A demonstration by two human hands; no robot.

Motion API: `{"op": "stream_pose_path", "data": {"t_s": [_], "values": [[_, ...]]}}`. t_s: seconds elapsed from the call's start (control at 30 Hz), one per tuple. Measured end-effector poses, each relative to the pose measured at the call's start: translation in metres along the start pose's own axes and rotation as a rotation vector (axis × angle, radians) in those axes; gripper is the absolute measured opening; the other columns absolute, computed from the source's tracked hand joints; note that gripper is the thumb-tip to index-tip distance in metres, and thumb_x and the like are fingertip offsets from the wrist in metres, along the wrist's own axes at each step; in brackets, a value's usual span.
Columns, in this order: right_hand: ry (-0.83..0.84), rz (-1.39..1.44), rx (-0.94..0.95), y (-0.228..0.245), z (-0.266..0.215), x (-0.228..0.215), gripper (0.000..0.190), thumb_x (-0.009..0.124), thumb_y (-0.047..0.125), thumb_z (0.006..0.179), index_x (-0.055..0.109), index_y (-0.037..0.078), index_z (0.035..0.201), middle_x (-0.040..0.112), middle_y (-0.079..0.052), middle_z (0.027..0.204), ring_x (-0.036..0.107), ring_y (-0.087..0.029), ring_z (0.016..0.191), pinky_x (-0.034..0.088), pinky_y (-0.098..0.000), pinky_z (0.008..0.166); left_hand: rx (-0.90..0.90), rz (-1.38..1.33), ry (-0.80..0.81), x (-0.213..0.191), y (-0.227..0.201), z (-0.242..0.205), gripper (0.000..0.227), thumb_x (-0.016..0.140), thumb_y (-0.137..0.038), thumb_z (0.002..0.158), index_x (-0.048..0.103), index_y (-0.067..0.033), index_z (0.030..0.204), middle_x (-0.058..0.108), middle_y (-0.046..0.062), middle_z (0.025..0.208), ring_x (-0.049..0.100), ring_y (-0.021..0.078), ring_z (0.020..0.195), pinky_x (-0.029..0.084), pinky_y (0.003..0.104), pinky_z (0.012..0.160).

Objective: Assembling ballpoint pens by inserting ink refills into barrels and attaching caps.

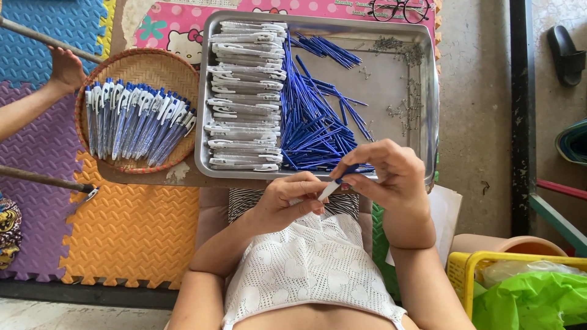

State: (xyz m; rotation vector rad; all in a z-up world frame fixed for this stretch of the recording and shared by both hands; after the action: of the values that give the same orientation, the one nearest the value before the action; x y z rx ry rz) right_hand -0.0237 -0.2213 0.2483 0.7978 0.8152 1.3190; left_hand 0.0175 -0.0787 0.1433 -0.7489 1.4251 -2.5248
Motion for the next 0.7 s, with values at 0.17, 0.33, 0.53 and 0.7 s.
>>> {"op": "stream_pose_path", "data": {"t_s": [0.17,0.33,0.53,0.7], "values": [[0.013,0.093,0.041,-0.006,0.006,0.004,0.019,0.070,-0.009,0.094,0.061,-0.011,0.110,0.076,-0.025,0.092,0.080,-0.028,0.087,0.065,-0.0407,0.082,-0.028,-0.149,0.004,0.004,0.005,0.003,0.031,0.066,0.006,0.100,0.067,0.0134,0.130,0.067,0.021,0.102,0.077,0.0231,0.082,0.067,0.036,0.075],[-0.010,0.206,0.020,-0.029,0.006,-0.001,0.029,0.075,-0.014,0.085,0.059,-0.018,0.108,0.074,-0.032,0.088,0.081,-0.037,0.084,0.066,-0.0476,0.082,-0.051,-0.284,-0.014,0.007,0.010,0.009,0.033,0.063,0.006,0.101,0.063,0.0178,0.131,0.065,0.021,0.100,0.078,0.0244,0.080,0.069,0.037,0.074],[-0.141,0.079,-0.019,-0.030,-0.001,-0.007,0.028,0.067,-0.005,0.095,0.059,-0.015,0.120,0.074,-0.031,0.092,0.080,-0.036,0.088,0.067,-0.0472,0.084,-0.058,-0.394,-0.036,0.005,0.007,0.014,0.033,0.060,0.003,0.103,0.060,0.0186,0.132,0.064,0.022,0.098,0.078,0.0264,0.077,0.069,0.039,0.072],[-0.130,0.072,-0.031,-0.030,-0.007,-0.002,0.024,0.062,-0.008,0.096,0.064,-0.012,0.120,0.076,-0.031,0.099,0.080,-0.035,0.095,0.065,-0.0488,0.090,-0.060,-0.427,-0.046,0.009,0.002,0.017,0.032,0.061,0.001,0.103,0.060,0.0180,0.131,0.064,0.023,0.098,0.078,0.0264,0.077,0.070,0.039,0.069]]}}
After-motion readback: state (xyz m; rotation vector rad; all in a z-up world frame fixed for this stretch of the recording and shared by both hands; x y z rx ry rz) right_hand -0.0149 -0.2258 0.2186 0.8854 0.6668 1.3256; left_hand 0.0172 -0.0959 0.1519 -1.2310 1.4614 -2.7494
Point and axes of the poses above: each hand's wrist, its own z-axis towards the middle knuckle, its own x-axis out of the palm, y = z × x, the point moved 9 cm from there along z, towards the middle knuckle
